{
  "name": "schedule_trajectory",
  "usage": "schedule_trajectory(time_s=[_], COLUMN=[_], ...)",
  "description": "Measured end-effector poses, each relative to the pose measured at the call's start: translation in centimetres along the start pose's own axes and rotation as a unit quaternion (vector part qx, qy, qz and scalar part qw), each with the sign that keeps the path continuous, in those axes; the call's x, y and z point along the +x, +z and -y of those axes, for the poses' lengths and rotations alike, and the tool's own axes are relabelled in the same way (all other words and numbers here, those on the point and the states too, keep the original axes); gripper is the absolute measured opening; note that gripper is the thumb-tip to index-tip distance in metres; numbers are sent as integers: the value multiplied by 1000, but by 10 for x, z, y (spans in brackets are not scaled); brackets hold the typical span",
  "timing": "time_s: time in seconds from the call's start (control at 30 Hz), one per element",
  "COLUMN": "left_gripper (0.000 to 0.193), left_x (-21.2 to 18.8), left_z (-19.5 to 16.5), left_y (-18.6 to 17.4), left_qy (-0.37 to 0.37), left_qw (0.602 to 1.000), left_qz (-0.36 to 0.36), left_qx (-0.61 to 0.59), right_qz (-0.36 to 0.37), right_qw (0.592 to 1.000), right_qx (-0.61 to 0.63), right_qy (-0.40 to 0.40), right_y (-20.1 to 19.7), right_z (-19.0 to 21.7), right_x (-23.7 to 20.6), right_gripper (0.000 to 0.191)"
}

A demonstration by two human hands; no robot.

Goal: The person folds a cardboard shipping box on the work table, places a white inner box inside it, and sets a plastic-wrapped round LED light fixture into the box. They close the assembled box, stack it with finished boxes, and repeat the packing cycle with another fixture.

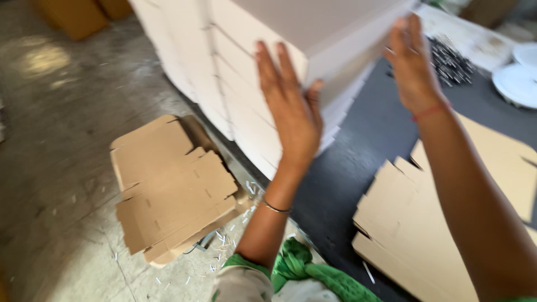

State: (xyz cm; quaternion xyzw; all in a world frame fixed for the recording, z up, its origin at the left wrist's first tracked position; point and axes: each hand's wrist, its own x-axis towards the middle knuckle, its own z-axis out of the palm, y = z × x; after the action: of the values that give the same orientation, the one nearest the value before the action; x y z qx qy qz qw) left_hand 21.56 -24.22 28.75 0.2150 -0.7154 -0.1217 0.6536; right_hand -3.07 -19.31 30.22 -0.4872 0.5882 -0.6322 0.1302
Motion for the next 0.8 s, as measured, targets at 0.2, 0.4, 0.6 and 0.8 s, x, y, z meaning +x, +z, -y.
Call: schedule_trajectory(time_s=[0.2,0.4,0.6,0.8], left_gripper=[68,49,47,40], left_x=[-32,-158,-275,-328], left_z=[0,-33,-28,-25], left_y=[-15,-19,7,26], left_qy=[-40,-31,-284,-300], left_qw=[999,958,829,819], left_qz=[17,243,427,442], left_qx=[10,-149,-224,-207], right_qz=[-16,-23,-300,-422], right_qw=[970,925,775,733], right_qx=[-212,-325,-512,-425], right_qy=[120,194,218,322], right_y=[-45,-171,-240,-210], right_z=[-21,-84,-90,-80], right_x=[-35,-217,-484,-602], right_gripper=[56,53,34,43])
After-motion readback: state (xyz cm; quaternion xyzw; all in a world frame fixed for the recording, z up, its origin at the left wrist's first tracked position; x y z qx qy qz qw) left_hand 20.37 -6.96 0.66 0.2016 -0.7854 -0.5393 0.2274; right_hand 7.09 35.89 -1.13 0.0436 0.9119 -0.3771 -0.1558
